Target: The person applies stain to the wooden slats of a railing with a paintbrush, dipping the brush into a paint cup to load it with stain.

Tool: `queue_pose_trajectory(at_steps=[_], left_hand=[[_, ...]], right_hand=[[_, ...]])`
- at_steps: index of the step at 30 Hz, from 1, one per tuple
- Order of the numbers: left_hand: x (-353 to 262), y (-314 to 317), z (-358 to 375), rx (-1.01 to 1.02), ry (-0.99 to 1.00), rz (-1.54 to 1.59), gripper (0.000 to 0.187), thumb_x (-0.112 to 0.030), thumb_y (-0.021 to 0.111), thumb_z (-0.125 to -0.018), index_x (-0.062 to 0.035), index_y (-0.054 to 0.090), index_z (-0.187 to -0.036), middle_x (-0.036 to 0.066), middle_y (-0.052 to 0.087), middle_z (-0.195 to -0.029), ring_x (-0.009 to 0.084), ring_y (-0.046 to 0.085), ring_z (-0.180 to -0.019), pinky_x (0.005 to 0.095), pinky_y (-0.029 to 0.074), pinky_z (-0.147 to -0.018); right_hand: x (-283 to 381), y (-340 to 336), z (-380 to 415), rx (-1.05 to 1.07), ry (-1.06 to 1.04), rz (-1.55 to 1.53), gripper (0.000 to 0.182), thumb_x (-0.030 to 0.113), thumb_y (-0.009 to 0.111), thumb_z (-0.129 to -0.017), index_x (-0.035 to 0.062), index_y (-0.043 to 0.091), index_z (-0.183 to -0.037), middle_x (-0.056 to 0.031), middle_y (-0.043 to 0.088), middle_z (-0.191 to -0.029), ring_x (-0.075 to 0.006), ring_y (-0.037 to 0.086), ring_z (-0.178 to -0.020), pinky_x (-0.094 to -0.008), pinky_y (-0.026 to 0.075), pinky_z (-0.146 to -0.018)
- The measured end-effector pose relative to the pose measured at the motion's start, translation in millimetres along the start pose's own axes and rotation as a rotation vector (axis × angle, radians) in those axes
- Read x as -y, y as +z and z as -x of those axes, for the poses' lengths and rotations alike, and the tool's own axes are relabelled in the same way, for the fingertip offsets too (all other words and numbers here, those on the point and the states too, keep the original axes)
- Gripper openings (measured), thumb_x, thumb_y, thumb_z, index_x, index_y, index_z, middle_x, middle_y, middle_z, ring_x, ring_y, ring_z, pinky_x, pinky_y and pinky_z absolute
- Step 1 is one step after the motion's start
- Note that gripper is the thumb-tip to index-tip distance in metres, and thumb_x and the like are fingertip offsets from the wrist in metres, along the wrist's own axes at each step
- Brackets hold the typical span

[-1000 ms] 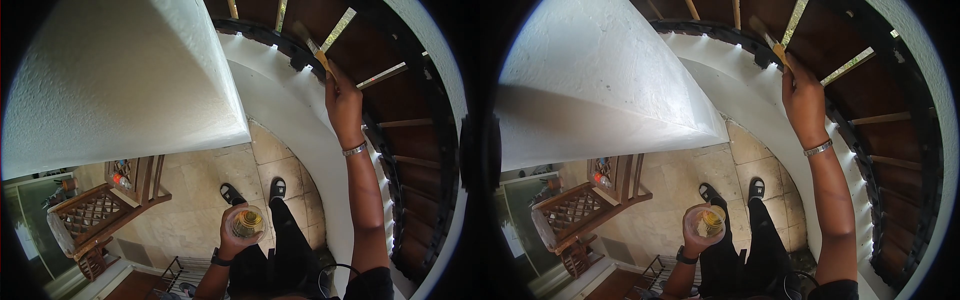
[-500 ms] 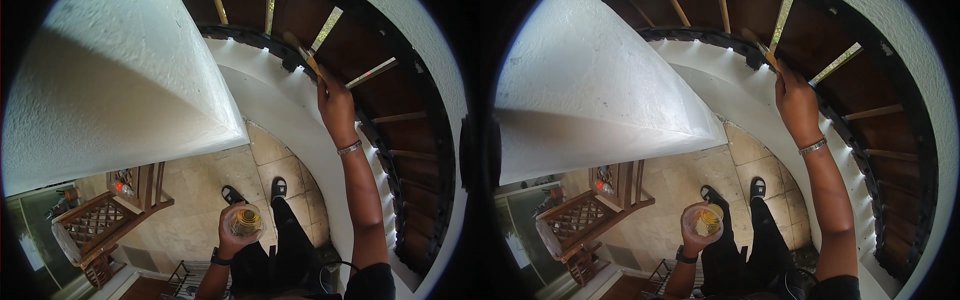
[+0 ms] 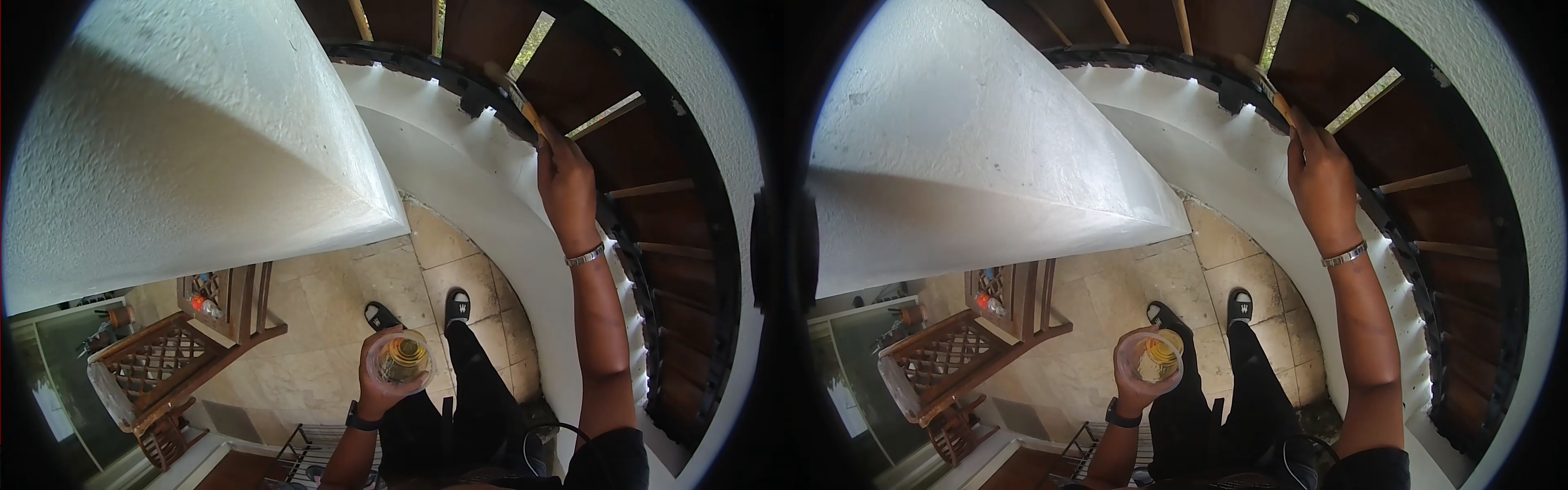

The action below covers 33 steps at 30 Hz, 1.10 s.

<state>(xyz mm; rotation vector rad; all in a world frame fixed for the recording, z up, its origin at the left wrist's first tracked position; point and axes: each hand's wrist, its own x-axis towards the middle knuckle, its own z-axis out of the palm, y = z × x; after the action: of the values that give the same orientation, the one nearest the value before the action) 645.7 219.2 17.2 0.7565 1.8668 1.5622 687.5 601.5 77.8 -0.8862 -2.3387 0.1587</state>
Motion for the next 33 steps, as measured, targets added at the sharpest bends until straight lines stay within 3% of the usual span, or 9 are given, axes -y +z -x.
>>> queue_pose_trajectory(at_steps=[6,16,20,21,27,28,30,31,33], left_hand=[[2,6,4,0.004,-0.001,0.019,0.080,-0.007,0.090,-0.059,-0.0022,0.047,-0.127,0.017,0.054,-0.128,0.0255,0.059,-0.116,0.0396,0.050,-0.100],[4,15,8,0.054,-0.016,0.030,0.080,-0.008,0.091,-0.063,-0.0029,0.045,-0.129,0.017,0.053,-0.130,0.0277,0.055,-0.121,0.0403,0.047,-0.104],[7,11,7,0.019,0.014,0.026,0.082,-0.008,0.091,-0.059,-0.0011,0.047,-0.128,0.018,0.054,-0.129,0.0261,0.058,-0.118,0.0396,0.049,-0.101],[8,11,7,0.016,0.005,0.033,0.082,-0.008,0.091,-0.059,-0.0010,0.047,-0.128,0.018,0.054,-0.129,0.0258,0.058,-0.117,0.0395,0.049,-0.101],[7,7,8,0.019,0.003,-0.005,0.082,-0.008,0.091,-0.059,-0.0009,0.047,-0.128,0.017,0.054,-0.129,0.0251,0.058,-0.117,0.0387,0.049,-0.101],[8,8,8,0.020,0.006,-0.003,0.082,-0.008,0.091,-0.059,-0.0009,0.047,-0.128,0.017,0.054,-0.129,0.0251,0.058,-0.117,0.0387,0.049,-0.101],[8,8,10,0.025,-0.007,0.032,0.082,-0.008,0.091,-0.059,-0.0014,0.047,-0.128,0.017,0.055,-0.129,0.0251,0.058,-0.117,0.0387,0.049,-0.100],[7,9,9,0.025,-0.007,0.033,0.082,-0.008,0.091,-0.059,-0.0014,0.047,-0.128,0.017,0.055,-0.129,0.0251,0.058,-0.117,0.0387,0.049,-0.100],[3,9,9,0.028,0.009,0.010,0.083,-0.008,0.091,-0.059,-0.0018,0.047,-0.128,0.017,0.055,-0.129,0.0253,0.058,-0.117,0.0388,0.050,-0.100]], right_hand=[[23,-18,-43,-0.360,-0.192,-0.141,0.031,0.005,0.064,-0.091,0.0055,0.064,-0.121,-0.0153,0.069,-0.091,-0.0314,0.069,-0.077,-0.0391,0.056,-0.066],[39,8,-69,-0.384,-0.175,-0.125,0.028,0.007,0.066,-0.090,0.0080,0.065,-0.118,-0.0134,0.069,-0.086,-0.0326,0.067,-0.074,-0.0383,0.055,-0.062],[17,6,-28,-0.504,-0.099,-0.237,0.026,0.006,0.066,-0.091,0.0043,0.066,-0.117,-0.0132,0.071,-0.088,-0.0199,0.070,-0.071,-0.0298,0.053,-0.058],[16,11,-29,-0.611,-0.190,-0.219,0.027,0.006,0.066,-0.092,0.0045,0.067,-0.119,-0.0122,0.071,-0.085,-0.0145,0.068,-0.069,-0.0265,0.050,-0.056],[32,26,-39,-0.277,0.067,-0.392,0.026,0.008,0.065,-0.093,0.0050,0.068,-0.118,-0.0143,0.068,-0.076,-0.0180,0.061,-0.057,-0.0312,0.049,-0.054],[34,22,-39,-0.279,0.065,-0.390,0.026,0.008,0.065,-0.093,0.0050,0.068,-0.118,-0.0143,0.068,-0.076,-0.0180,0.061,-0.057,-0.0312,0.049,-0.054],[39,11,-36,-0.043,0.090,-0.214,0.026,0.010,0.064,-0.093,0.0059,0.068,-0.118,-0.0147,0.067,-0.074,-0.0235,0.059,-0.055,-0.0334,0.048,-0.053],[41,7,-40,-0.044,0.090,-0.213,0.026,0.010,0.064,-0.093,0.0059,0.068,-0.118,-0.0147,0.067,-0.074,-0.0235,0.059,-0.055,-0.0334,0.048,-0.053],[45,-2,-47,-0.256,-0.093,-0.288,0.027,0.011,0.063,-0.092,0.0077,0.068,-0.118,-0.0132,0.067,-0.077,-0.0277,0.061,-0.057,-0.0352,0.049,-0.051]])
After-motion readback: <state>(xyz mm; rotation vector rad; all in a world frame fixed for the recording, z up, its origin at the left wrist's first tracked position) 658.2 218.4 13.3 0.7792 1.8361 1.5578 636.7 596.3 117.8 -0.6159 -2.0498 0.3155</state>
